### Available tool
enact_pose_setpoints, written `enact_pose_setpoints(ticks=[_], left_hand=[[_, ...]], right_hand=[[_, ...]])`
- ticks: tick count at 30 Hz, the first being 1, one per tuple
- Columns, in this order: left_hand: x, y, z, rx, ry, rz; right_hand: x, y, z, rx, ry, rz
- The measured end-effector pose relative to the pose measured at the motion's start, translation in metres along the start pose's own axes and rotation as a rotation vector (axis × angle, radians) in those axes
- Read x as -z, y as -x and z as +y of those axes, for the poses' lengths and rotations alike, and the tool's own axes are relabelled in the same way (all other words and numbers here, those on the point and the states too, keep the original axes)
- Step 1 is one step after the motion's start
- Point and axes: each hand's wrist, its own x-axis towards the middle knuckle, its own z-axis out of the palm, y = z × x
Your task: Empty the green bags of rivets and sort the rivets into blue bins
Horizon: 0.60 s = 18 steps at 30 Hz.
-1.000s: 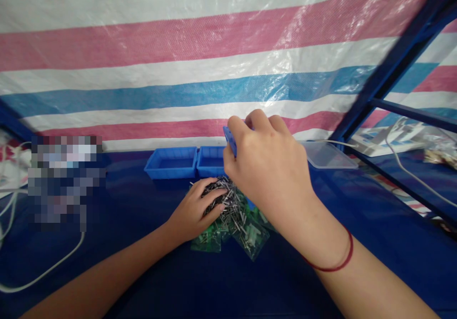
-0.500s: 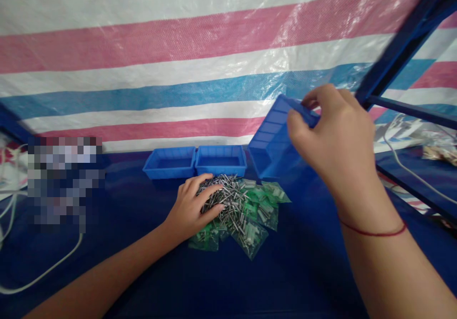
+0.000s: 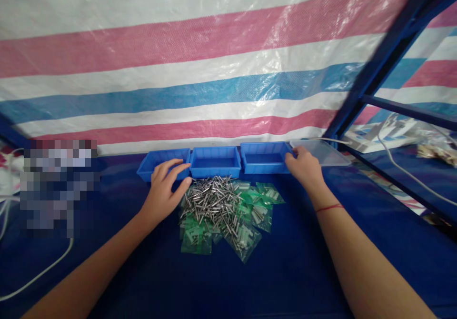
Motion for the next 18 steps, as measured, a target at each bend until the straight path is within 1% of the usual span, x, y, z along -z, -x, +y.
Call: enact_pose_setpoints(ticks=[3, 6, 9, 11, 12, 14, 15, 18], left_hand=[[0.005, -0.004, -0.022, 0.049, -0.150, 0.008], [0.006, -0.005, -0.037, 0.103, -0.247, -0.009], [0.003, -0.003, -0.042, 0.145, -0.289, -0.043], [0.001, -0.001, -0.042, 0.154, -0.292, -0.060], [0.001, -0.001, -0.041, 0.151, -0.289, -0.066], [0.000, 0.000, -0.040, 0.131, -0.280, -0.084], [0.000, 0.000, -0.040, 0.115, -0.276, -0.095], [0.000, -0.001, -0.038, 0.058, -0.265, -0.127]], right_hand=[[-0.002, 0.001, -0.002, -0.041, -0.010, -0.083], [-0.001, 0.003, -0.005, -0.062, -0.006, -0.115], [0.003, 0.001, -0.014, -0.076, 0.022, -0.066], [0.005, -0.001, -0.027, -0.061, 0.037, -0.002], [0.005, 0.000, -0.036, -0.018, 0.035, 0.016], [0.003, 0.003, -0.057, 0.130, 0.009, 0.002], [0.000, 0.006, -0.068, 0.285, -0.007, -0.042], [-0.010, 0.015, -0.092, 0.484, 0.001, -0.121]])
